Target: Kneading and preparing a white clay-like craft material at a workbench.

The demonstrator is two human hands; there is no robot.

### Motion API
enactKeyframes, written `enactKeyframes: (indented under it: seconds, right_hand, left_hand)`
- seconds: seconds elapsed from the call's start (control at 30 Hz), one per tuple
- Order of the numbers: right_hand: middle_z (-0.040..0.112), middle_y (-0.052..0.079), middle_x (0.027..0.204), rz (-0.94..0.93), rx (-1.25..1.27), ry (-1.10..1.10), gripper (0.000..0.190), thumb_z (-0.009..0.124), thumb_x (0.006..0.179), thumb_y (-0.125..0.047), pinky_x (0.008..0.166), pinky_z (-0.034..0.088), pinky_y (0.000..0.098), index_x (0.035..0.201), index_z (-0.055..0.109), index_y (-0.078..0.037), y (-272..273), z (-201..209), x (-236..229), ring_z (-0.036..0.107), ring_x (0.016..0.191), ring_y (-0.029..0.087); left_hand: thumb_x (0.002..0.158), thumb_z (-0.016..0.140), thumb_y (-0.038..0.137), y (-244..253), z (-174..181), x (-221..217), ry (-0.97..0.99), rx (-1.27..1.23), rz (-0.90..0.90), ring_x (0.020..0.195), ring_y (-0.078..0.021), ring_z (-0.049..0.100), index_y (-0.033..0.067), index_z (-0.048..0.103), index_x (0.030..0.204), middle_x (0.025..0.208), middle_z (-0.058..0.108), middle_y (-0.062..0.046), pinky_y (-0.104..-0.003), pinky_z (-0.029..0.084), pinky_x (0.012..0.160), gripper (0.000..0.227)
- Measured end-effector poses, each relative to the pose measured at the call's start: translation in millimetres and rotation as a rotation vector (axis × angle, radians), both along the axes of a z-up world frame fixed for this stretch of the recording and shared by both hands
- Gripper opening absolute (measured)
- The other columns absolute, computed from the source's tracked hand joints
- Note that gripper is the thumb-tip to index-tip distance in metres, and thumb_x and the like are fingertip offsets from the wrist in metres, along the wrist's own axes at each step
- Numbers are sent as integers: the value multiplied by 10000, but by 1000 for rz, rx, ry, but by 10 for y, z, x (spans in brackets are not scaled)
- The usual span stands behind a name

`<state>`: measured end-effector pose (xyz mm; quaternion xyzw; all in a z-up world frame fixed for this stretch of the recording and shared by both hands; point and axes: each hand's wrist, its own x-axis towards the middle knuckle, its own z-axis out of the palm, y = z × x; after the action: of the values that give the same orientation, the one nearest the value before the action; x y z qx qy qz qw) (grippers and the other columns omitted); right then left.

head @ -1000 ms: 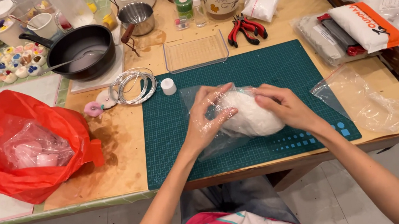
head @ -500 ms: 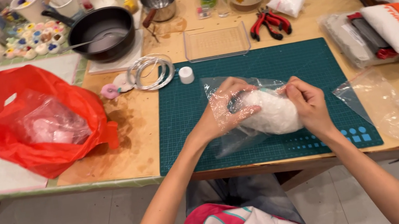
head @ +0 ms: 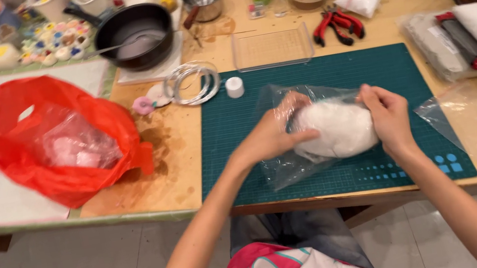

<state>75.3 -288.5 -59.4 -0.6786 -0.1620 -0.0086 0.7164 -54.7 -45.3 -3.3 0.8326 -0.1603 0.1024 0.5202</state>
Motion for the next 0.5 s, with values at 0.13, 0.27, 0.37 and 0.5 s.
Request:
enactKeyframes:
  seconds: [0.13, 0.27, 0.37, 0.5]
  right_hand:
    - [596, -32, 772, 103, -224, 31, 372, 606, 1118, -278, 619, 399, 234, 895, 692, 7, -271, 46, 368, 485, 715, 39]
    - [699, 16, 803, 195, -624, -160, 247, 680, 961, -238, 645, 501, 259, 1081, 719, -26, -415, 431, 570, 606, 721, 74]
    - [725, 41, 799, 265, -749, -100, 281, 699, 928, -223, 649, 537, 279, 1130, 712, -28, -538, 598, 931, 651, 702, 103]
    - [732, 60, 817, 248, -709, -120, 246, 665, 973, -196, 665, 559, 286, 1130, 719, -15, -744, 1117, 1556, 679, 724, 108]
  left_hand:
    - [924, 756, 266, 239, 24, 241, 69, 25, -158, 1160, -279, 686, 48, 450, 1447, 1284, 674, -163, -387, 539, 984, 643]
    - [963, 665, 295, 460, 252, 512, 225, 318, -248, 1097, -269, 699, 53, 523, 1425, 1232, 707, -169, -372, 531, 950, 540]
    - [959, 646, 282, 429, 815, 768, 313, 577, -282, 1068, -295, 703, 57, 644, 1300, 1167, 737, -165, -378, 530, 926, 408]
    - [930, 639, 250, 239, 1776, 1323, 389, 882, -260, 994, -318, 718, 87, 764, 1114, 1024, 777, -145, -403, 545, 881, 276]
